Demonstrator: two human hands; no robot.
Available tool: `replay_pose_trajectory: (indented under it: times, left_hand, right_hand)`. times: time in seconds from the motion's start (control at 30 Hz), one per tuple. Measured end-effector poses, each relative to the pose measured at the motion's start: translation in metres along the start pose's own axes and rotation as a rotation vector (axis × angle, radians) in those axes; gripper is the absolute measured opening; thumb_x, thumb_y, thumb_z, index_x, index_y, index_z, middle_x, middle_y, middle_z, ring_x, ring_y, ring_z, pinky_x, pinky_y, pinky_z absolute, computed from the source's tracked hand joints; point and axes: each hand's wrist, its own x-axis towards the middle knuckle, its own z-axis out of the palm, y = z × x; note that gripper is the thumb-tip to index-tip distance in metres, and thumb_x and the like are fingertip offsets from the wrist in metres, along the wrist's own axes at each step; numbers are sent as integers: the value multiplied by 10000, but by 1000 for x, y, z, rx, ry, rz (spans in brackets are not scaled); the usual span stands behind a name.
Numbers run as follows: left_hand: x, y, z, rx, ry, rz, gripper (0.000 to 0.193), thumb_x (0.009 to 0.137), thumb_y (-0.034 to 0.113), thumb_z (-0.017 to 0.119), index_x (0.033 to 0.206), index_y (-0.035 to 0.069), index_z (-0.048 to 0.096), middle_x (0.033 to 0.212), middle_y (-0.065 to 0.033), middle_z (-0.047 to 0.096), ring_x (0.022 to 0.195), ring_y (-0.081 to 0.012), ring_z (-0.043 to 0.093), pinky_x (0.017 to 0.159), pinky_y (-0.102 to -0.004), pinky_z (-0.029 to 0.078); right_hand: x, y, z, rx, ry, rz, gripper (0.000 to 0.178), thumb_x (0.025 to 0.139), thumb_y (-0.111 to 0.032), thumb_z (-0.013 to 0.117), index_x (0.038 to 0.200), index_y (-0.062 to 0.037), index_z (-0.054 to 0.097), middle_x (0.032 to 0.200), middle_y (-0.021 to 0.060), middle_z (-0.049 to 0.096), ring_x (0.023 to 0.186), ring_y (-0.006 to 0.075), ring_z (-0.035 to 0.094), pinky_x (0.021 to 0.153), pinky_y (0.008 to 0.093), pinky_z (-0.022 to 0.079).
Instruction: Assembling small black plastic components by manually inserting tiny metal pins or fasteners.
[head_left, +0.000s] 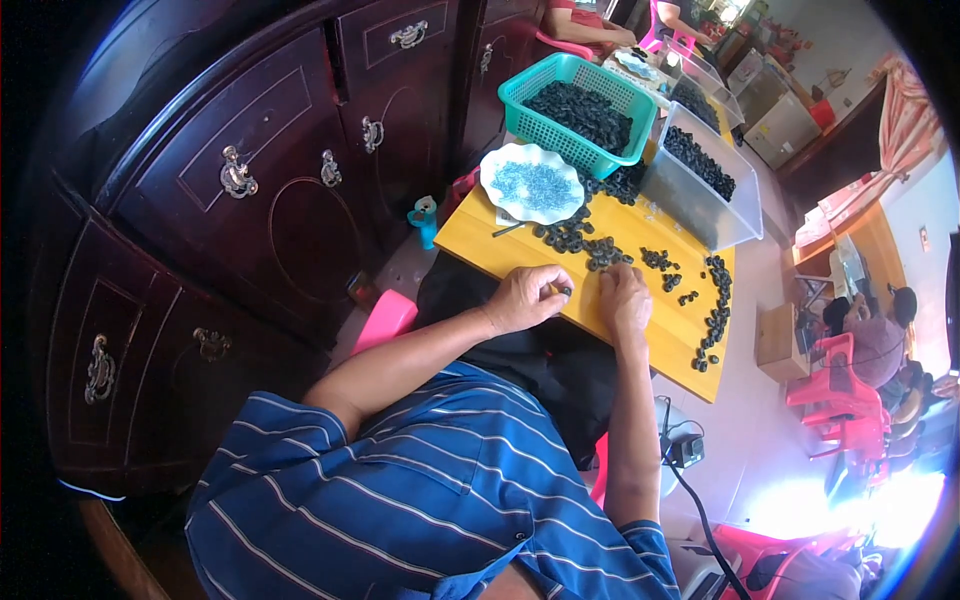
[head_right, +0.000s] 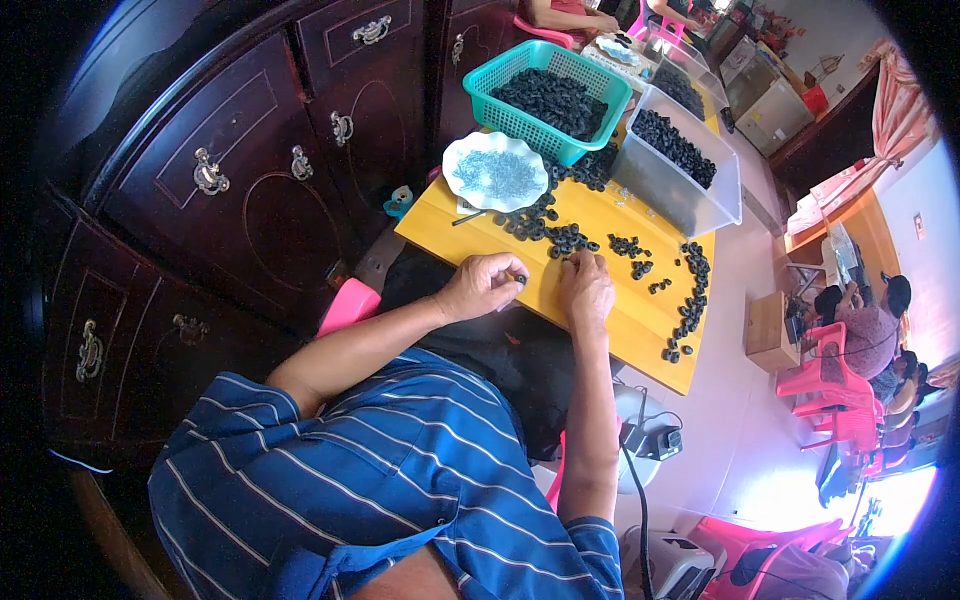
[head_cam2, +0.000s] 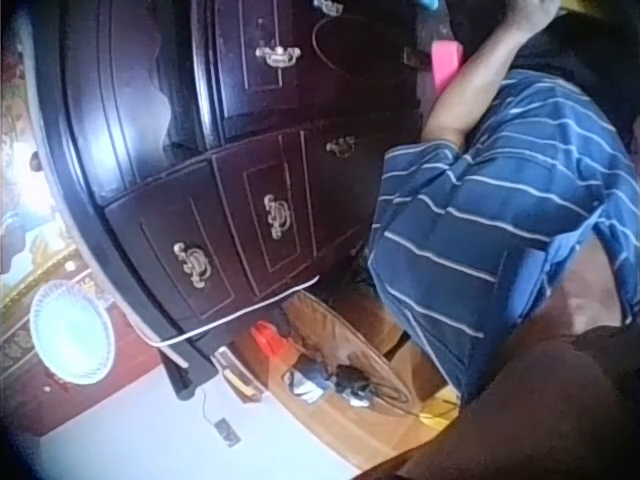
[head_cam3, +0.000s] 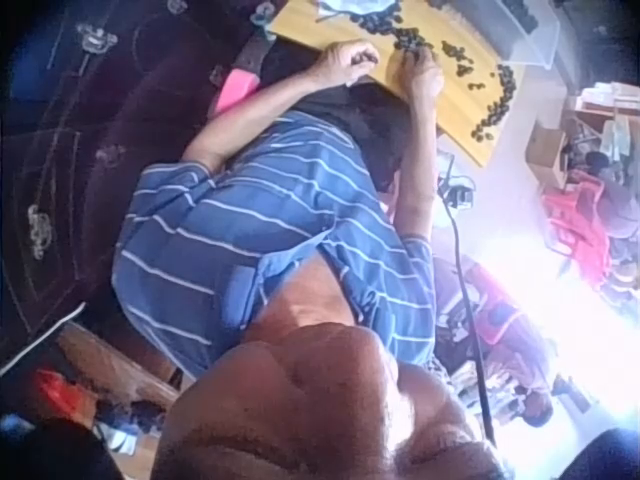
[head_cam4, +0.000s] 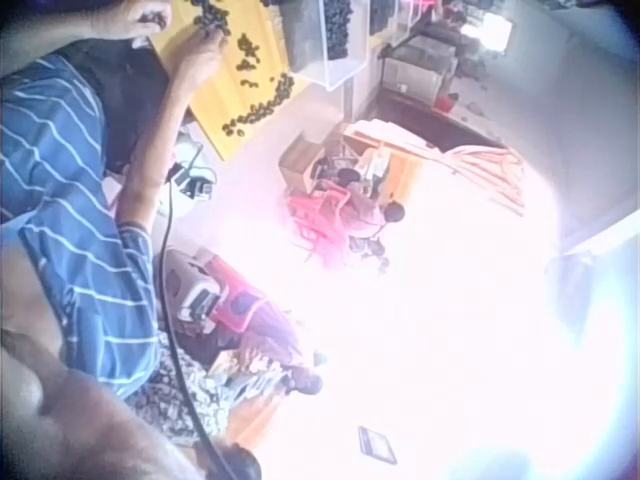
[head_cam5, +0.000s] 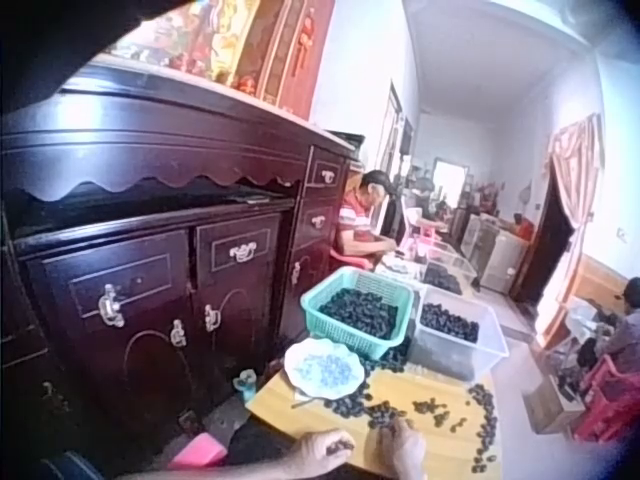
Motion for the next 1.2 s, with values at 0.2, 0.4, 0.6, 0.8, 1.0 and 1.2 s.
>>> replay_pose_trajectory:
  times: [0.2, 0.4, 0.6, 0.8, 1.0, 1.2]
  left_hand:
    - [0, 0, -1, 8, -15, 1, 143, 885, 19, 624, 1028, 10, 626, 611, 7, 600, 509, -56, 556, 485, -237, 445]
    - [0, -1, 0, -17, -25, -1, 148, 887, 8, 619, 1034, 5, 625, 616, 8, 596, 518, -50, 551, 488, -231, 444]
    - [-1, 5, -1, -10, -29, -13, 181, 886, 11, 625, 1063, 2, 658, 629, -1, 607, 528, -59, 568, 507, -231, 457]
    - [0, -2, -2, 10, -40, 58, 265, 896, 22, 633, 1157, 17, 680, 720, -31, 659, 571, -62, 603, 546, -233, 491]
    - [2, 2, -3, -138, -27, -110, 205, 903, 47, 651, 1101, 17, 694, 802, -27, 676, 664, -61, 631, 574, -250, 550]
    - [3, -4, -3, -211, -19, -148, 155, 914, 54, 645, 1059, 18, 688, 788, -15, 670, 649, -49, 614, 571, -235, 542]
  right_hand:
    - [-1, -2, -8, 24, -73, -16, 199, 863, -245, 649, 922, -57, 676, 934, 191, 676, 883, 372, 668, 785, 461, 527]
    - [-7, -4, -12, 143, 30, -65, 183, 848, -211, 652, 897, -36, 672, 876, 191, 698, 810, 371, 686, 742, 440, 539]
    - [-21, -4, -19, 540, 13, 84, 104, 843, -87, 706, 890, -25, 638, 731, 45, 663, 647, 117, 639, 616, 263, 499]
    - [-48, -12, -24, 1024, -250, 241, 100, 929, -63, 671, 1012, -25, 629, 832, -34, 632, 732, 38, 568, 668, 197, 476]
    - [-54, -16, -23, 1056, -271, 216, 118, 945, -53, 657, 1056, -20, 632, 906, -6, 665, 800, 53, 602, 727, 205, 494]
    - [-55, -22, -29, 1106, -268, 220, 122, 948, -49, 659, 1063, -16, 640, 910, -1, 670, 806, 60, 606, 735, 209, 496]
